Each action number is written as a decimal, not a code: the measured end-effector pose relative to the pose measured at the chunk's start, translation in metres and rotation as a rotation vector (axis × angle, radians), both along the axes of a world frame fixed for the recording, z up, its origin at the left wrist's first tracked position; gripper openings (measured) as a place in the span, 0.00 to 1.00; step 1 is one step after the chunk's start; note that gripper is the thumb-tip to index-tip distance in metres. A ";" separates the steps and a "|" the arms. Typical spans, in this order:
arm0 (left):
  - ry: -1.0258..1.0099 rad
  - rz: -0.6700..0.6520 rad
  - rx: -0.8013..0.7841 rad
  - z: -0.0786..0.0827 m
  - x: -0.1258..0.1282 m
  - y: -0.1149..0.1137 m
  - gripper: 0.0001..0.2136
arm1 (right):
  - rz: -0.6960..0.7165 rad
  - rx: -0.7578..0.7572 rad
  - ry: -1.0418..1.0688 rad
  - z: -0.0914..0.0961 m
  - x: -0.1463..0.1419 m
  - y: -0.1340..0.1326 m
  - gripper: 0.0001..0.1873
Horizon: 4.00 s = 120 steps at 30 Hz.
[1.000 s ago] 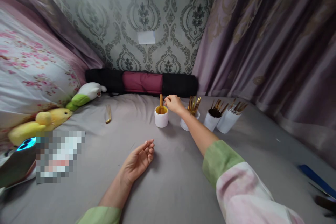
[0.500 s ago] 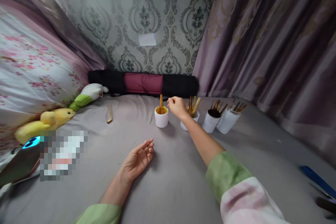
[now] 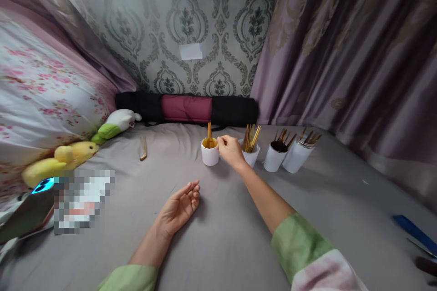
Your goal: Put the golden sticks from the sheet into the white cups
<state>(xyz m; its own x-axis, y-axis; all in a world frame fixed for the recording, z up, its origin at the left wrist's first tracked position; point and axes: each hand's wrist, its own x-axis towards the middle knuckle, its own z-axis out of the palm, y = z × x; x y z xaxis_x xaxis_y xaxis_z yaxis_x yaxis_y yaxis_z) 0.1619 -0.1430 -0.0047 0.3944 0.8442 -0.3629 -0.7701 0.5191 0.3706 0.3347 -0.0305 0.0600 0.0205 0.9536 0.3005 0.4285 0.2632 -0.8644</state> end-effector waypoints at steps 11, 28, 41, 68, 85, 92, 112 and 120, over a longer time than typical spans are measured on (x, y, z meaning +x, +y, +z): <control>0.011 0.007 -0.016 0.001 0.000 0.000 0.07 | 0.110 -0.194 0.143 -0.046 -0.028 -0.034 0.18; 0.038 0.014 -0.013 0.004 0.002 -0.001 0.06 | 0.035 -0.239 0.199 -0.083 -0.046 -0.051 0.21; 0.072 0.019 -0.055 0.006 0.006 0.002 0.05 | 0.026 -0.114 0.063 -0.091 -0.043 -0.053 0.21; 0.550 0.088 -0.111 0.021 -0.029 0.047 0.04 | 0.026 -0.077 0.000 -0.092 -0.043 -0.054 0.19; 1.331 0.241 0.101 0.005 -0.078 0.093 0.04 | 0.034 -0.061 -0.046 -0.094 -0.042 -0.054 0.19; 1.745 0.239 0.118 -0.001 -0.102 0.117 0.08 | 0.039 -0.066 -0.047 -0.097 -0.042 -0.052 0.20; 2.209 0.186 0.031 0.014 -0.156 0.140 0.10 | 0.023 -0.076 -0.057 -0.093 -0.043 -0.054 0.19; 2.239 0.167 -0.004 0.009 -0.168 0.148 0.09 | 0.030 -0.079 -0.062 -0.089 -0.042 -0.056 0.19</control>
<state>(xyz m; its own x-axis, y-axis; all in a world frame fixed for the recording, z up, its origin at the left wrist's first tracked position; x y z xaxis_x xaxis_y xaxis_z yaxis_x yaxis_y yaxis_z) -0.0060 0.0050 0.0044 -0.5807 0.8140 0.0166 0.7377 0.5174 0.4336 0.2923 -0.0861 -0.0295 -0.0249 0.9743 0.2237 0.4748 0.2085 -0.8551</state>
